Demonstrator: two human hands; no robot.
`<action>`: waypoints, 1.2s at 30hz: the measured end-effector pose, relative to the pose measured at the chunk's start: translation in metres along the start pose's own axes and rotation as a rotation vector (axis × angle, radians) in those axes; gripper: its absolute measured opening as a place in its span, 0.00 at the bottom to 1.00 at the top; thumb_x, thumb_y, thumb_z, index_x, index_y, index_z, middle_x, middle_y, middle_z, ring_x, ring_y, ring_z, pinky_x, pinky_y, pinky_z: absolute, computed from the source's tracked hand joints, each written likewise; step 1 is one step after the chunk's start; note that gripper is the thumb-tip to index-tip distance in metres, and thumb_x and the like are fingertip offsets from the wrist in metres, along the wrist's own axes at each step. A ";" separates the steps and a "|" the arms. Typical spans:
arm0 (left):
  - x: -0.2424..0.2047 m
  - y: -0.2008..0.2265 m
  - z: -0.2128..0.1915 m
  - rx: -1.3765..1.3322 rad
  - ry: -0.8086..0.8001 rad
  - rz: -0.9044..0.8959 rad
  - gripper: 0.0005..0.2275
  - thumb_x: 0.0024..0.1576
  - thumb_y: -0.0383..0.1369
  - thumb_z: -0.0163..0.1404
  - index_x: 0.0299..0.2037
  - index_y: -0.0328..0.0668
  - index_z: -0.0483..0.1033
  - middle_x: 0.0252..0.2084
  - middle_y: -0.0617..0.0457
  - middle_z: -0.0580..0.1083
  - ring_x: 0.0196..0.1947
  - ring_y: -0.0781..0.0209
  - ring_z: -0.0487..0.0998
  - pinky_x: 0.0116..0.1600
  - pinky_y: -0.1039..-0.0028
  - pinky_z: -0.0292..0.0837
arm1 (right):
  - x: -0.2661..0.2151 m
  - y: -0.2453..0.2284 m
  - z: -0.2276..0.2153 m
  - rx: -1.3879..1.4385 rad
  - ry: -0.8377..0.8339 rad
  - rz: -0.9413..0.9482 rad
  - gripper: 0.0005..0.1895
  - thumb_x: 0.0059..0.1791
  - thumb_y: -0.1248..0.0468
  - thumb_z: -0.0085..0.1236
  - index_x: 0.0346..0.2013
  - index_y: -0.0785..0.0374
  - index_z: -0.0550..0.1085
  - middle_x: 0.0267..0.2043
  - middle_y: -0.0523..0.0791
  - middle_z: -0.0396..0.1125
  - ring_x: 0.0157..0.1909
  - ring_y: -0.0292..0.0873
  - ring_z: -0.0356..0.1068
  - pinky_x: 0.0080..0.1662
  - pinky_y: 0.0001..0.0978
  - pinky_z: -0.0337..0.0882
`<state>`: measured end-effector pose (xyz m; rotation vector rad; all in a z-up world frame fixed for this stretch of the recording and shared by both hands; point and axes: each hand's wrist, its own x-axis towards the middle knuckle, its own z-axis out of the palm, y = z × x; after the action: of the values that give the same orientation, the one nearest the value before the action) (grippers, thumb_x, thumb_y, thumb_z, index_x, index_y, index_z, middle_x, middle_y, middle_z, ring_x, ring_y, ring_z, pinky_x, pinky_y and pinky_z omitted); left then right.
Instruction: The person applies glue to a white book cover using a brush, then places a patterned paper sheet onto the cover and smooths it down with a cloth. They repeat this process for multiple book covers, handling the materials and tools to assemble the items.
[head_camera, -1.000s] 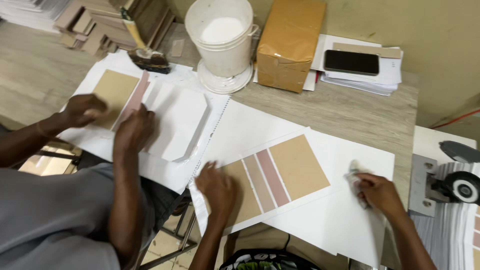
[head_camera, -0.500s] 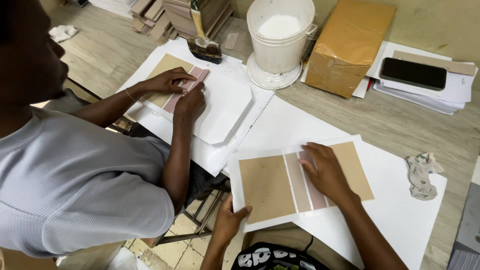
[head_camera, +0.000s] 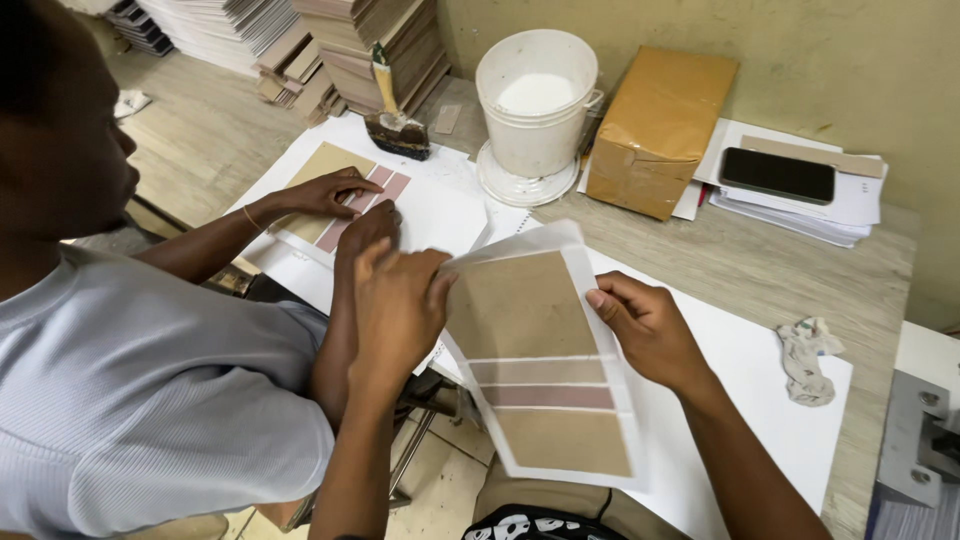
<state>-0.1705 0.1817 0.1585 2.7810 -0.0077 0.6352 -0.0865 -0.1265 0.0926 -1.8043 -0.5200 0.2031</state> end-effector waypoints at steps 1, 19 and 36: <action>0.019 0.014 0.007 -0.008 -0.001 0.016 0.06 0.60 0.36 0.60 0.45 0.49 0.84 0.35 0.51 0.83 0.45 0.48 0.85 0.76 0.53 0.54 | -0.011 0.007 0.001 -0.005 0.018 0.002 0.11 0.59 0.59 0.56 0.44 0.57 0.85 0.23 0.43 0.74 0.30 0.36 0.66 0.42 0.33 0.76; 0.107 0.281 0.103 -0.130 -0.564 0.874 0.05 0.52 0.32 0.61 0.36 0.58 0.88 0.33 0.46 0.84 0.38 0.35 0.87 0.50 0.50 0.79 | -0.110 0.129 -0.064 0.184 0.677 0.171 0.14 0.65 0.60 0.49 0.45 0.62 0.81 0.29 0.46 0.76 0.32 0.36 0.73 0.40 0.38 0.80; 0.067 0.303 0.131 0.119 -0.731 1.090 0.08 0.45 0.24 0.50 0.23 0.55 0.71 0.26 0.59 0.79 0.35 0.52 0.79 0.72 0.50 0.59 | -0.129 0.053 -0.006 0.508 0.959 0.351 0.14 0.56 0.62 0.57 0.27 0.57 0.68 0.25 0.36 0.54 0.31 0.34 0.48 0.32 0.29 0.50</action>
<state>-0.0755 -0.1414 0.1578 2.7443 -1.7132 -0.2606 -0.1856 -0.2011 0.0276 -1.2754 0.4953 -0.2759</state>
